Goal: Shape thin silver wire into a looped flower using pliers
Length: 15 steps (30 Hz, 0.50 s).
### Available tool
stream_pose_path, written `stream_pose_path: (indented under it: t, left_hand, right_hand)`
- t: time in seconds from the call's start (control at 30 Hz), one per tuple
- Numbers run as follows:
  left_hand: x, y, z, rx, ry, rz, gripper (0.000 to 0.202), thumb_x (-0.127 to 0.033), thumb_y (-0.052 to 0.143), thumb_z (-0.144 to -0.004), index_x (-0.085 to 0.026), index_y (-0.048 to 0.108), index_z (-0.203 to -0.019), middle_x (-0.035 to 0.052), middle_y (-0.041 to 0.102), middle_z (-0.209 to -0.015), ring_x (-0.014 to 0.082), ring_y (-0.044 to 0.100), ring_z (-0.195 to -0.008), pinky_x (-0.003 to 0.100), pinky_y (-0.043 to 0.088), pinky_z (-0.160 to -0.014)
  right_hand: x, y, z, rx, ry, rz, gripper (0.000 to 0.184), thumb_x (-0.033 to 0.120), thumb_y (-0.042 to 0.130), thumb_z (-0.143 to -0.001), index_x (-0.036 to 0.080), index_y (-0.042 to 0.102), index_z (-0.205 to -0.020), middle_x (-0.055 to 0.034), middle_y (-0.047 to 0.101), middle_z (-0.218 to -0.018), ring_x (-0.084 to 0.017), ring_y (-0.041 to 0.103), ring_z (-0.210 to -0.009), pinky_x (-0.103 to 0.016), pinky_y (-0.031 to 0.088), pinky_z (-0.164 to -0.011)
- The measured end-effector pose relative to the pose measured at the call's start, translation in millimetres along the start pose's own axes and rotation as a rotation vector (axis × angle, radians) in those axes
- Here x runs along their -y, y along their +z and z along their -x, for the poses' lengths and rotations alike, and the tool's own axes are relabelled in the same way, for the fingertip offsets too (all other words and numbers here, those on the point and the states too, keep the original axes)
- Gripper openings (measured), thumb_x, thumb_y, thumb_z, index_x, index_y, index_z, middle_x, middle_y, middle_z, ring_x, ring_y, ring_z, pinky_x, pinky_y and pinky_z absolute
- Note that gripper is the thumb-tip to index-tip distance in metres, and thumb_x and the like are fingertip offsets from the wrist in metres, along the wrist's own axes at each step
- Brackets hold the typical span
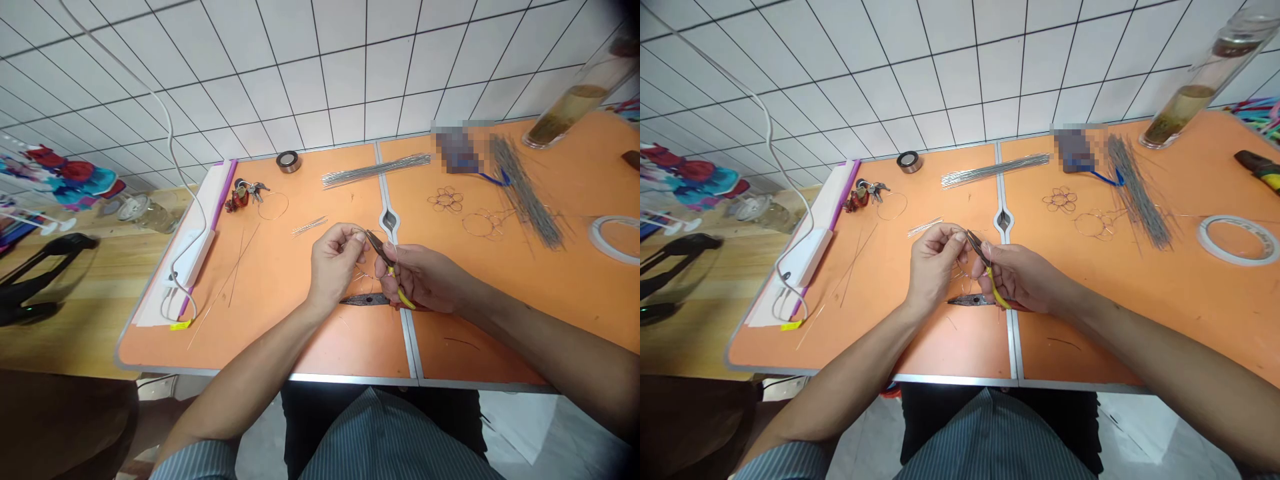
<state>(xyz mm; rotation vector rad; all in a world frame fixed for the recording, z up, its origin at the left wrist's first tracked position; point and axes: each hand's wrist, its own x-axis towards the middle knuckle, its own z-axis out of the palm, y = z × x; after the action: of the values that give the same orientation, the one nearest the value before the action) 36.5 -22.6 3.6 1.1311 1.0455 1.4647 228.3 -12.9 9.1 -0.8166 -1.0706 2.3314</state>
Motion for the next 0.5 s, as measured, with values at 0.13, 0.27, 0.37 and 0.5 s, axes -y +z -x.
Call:
stream_pose_path:
  t: [0.13, 0.27, 0.37, 0.5]
  left_hand:
    - [-0.5, -0.9, -0.1, 0.002, -0.008, -0.031, 0.021, -0.035, 0.081, -0.095, -0.02, 0.071, -0.083, -0.0006, 0.069, -0.075, 0.0097, 0.059, -0.06, 0.024, 0.051, -0.061]
    - [-2.3, -2.8, -1.7, 0.009, -0.042, -0.078, 0.02, -0.032, 0.079, -0.094, -0.019, 0.07, -0.081, -0.001, 0.068, -0.072, 0.009, 0.057, -0.057, 0.023, 0.047, -0.058]
    - [-3.0, -4.4, -3.8, 0.038, -0.061, -0.076, 0.021, -0.033, 0.078, -0.094, -0.019, 0.07, -0.082, -0.0017, 0.067, -0.068, 0.0085, 0.056, -0.054, 0.022, 0.044, -0.056]
    - [-3.5, -4.5, -4.8, 0.061, -0.061, -0.045, 0.022, -0.035, 0.079, -0.094, -0.018, 0.07, -0.084, -0.0013, 0.068, -0.07, 0.0083, 0.057, -0.054, 0.022, 0.046, -0.056]
  right_hand:
    - [-1.3, -1.0, 0.1, -0.001, 0.017, 0.011, 0.046, 0.065, 0.067, -0.101, 0.021, 0.072, -0.091, -0.0023, 0.069, -0.057, -0.012, 0.048, -0.038, -0.023, 0.042, -0.039]
    - [0.4, -0.9, 1.9, -0.001, 0.006, 0.013, 0.044, 0.064, 0.069, -0.101, 0.021, 0.072, -0.09, 0.001, 0.064, -0.056, -0.012, 0.05, -0.039, -0.024, 0.046, -0.041]
    - [2.4, -2.6, 4.2, -0.013, 0.002, 0.019, 0.044, 0.062, 0.071, -0.101, 0.02, 0.072, -0.086, 0.0021, 0.061, -0.055, -0.013, 0.055, -0.045, -0.024, 0.05, -0.046]
    - [1.1, -5.6, 5.3, -0.001, -0.011, 0.062, 0.048, 0.065, 0.066, -0.104, 0.019, 0.076, -0.094, -0.002, 0.069, -0.061, -0.012, 0.054, -0.042, -0.024, 0.048, -0.044]
